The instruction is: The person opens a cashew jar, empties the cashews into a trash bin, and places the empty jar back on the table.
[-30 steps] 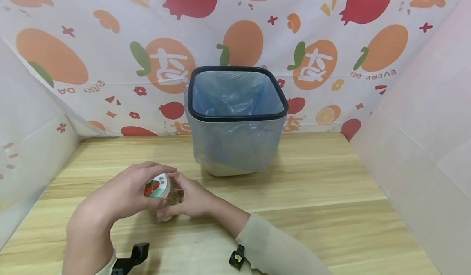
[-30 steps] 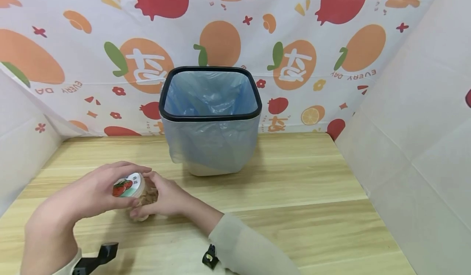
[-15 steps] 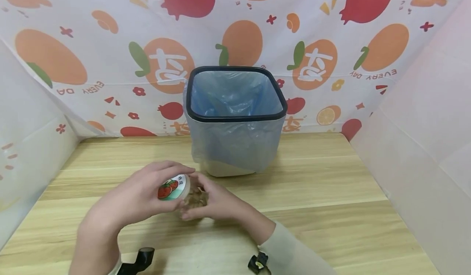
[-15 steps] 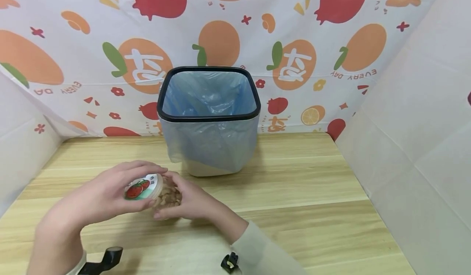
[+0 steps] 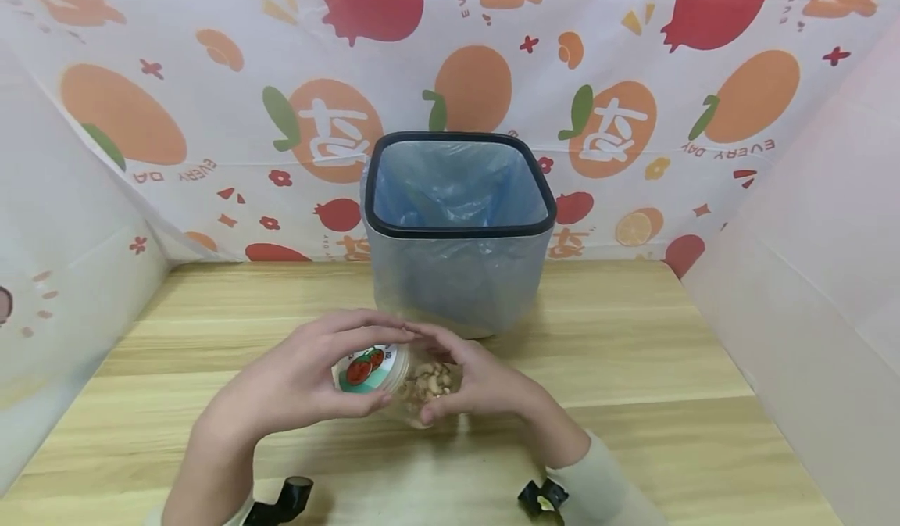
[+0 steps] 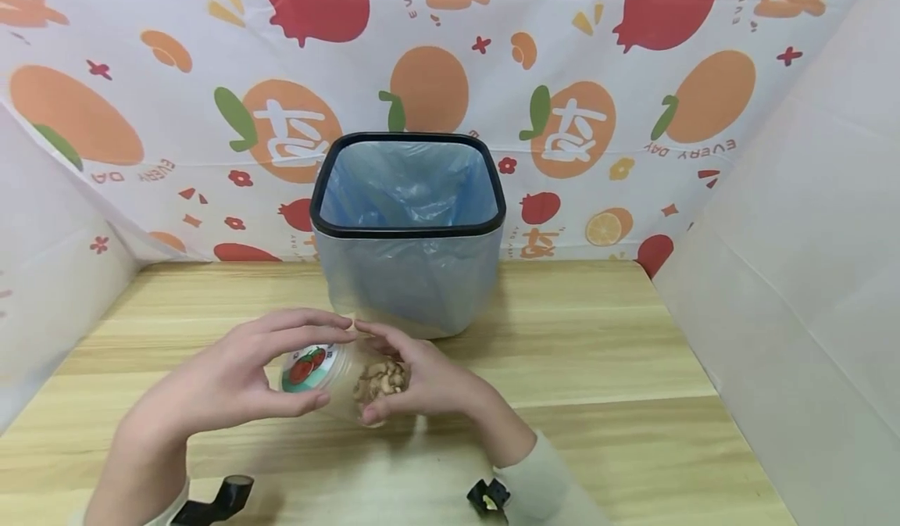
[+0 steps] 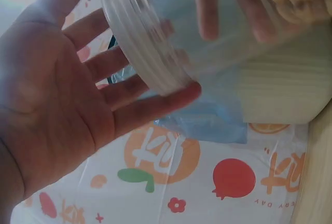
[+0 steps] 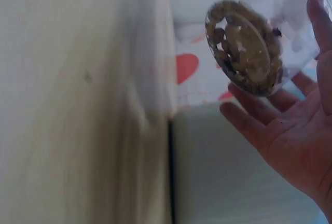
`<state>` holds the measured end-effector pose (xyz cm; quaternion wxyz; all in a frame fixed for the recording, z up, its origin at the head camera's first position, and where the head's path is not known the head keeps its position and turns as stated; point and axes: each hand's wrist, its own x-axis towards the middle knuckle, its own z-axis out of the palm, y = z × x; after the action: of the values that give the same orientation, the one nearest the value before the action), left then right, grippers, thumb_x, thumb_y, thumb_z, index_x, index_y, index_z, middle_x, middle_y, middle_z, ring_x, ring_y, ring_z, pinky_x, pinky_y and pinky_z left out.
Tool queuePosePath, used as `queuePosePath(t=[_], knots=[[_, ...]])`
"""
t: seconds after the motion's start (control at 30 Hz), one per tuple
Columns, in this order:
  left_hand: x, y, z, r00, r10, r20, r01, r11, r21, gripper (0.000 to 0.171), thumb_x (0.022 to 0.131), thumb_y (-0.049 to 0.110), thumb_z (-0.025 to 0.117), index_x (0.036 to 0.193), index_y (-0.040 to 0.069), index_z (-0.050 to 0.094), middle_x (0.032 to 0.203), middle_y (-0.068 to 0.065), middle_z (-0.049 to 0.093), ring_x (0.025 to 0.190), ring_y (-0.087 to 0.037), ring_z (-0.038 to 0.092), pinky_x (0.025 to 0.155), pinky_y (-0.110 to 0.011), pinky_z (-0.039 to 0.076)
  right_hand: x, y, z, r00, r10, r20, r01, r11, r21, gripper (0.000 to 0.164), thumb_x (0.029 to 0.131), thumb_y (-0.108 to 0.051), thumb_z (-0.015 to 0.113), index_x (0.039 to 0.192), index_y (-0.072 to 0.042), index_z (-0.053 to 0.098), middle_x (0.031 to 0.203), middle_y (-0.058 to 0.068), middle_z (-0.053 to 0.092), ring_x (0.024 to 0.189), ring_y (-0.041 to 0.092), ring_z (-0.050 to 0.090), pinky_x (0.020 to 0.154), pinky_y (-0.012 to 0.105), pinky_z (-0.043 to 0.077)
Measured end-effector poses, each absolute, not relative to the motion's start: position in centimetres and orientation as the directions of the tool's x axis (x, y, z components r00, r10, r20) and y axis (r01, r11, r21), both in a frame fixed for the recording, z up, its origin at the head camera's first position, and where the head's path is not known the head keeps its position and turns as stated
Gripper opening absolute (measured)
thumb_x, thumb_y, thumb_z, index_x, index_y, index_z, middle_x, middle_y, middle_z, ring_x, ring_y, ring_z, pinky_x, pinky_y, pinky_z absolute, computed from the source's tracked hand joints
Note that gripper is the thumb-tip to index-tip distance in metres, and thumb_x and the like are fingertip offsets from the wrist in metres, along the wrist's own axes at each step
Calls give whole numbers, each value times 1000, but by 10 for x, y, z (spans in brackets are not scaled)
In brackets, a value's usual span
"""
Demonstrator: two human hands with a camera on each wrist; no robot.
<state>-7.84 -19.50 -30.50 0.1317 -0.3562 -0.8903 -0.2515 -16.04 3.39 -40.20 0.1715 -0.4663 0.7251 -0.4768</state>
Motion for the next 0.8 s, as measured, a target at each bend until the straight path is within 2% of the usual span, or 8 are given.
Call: queuePosePath(t=[0.13,0.2,0.27,0.4,0.5,0.63,0.8], knots=[[-78,-190,-304,-663,569,487,745,561,360,57,69,31,78,123,29,57,121,14,53,109,-5,51,89,-17,41,-159,46,-394,-459,-862,214,-536,77,-841,98,64,-58,72,144,-32,21,141,-11,37,124,12,42,100,32,38],[-79,-186,-303,-630,573,524,773,523,359,57,69,30,78,122,26,58,120,10,55,108,-7,52,90,-15,39,-156,49,-384,-442,-869,222,-546,65,-835,97,64,-55,73,143,-29,23,140,-8,39,121,14,45,98,31,40],[-80,-183,-300,-604,575,551,794,491,358,58,69,28,78,122,25,57,119,8,56,108,-9,53,91,-15,38,-152,51,-373,-424,-875,234,-554,46,-832,96,66,-49,75,143,-26,23,136,-6,43,116,17,50,94,30,44],[-82,-179,-299,-589,565,578,806,463,369,57,69,27,79,122,22,58,120,5,56,109,-12,53,92,-15,38,-148,54,-354,-409,-877,250,-562,26,-827,92,68,-26,82,142,-18,27,128,1,49,107,22,54,89,31,48],[-83,-176,-298,-588,552,591,807,449,383,58,69,25,79,122,19,58,122,3,55,111,-14,53,93,-16,38,-149,57,-346,-424,-869,255,-572,39,-819,89,67,-21,83,140,-13,31,125,3,51,105,26,55,88,33,48],[-83,-171,-296,-578,548,604,815,431,388,60,69,22,79,124,17,56,125,0,54,112,-15,52,94,-16,38,-151,63,-342,-443,-856,267,-581,47,-812,86,69,-32,81,139,-11,35,126,2,52,104,25,55,89,34,48],[-79,-162,-290,-538,546,643,841,399,365,64,69,29,80,125,13,56,128,-3,51,112,-21,51,91,-17,37,-150,72,-339,-448,-841,305,-571,6,-821,82,70,-45,76,137,-16,38,126,-1,52,103,23,56,85,34,50]])
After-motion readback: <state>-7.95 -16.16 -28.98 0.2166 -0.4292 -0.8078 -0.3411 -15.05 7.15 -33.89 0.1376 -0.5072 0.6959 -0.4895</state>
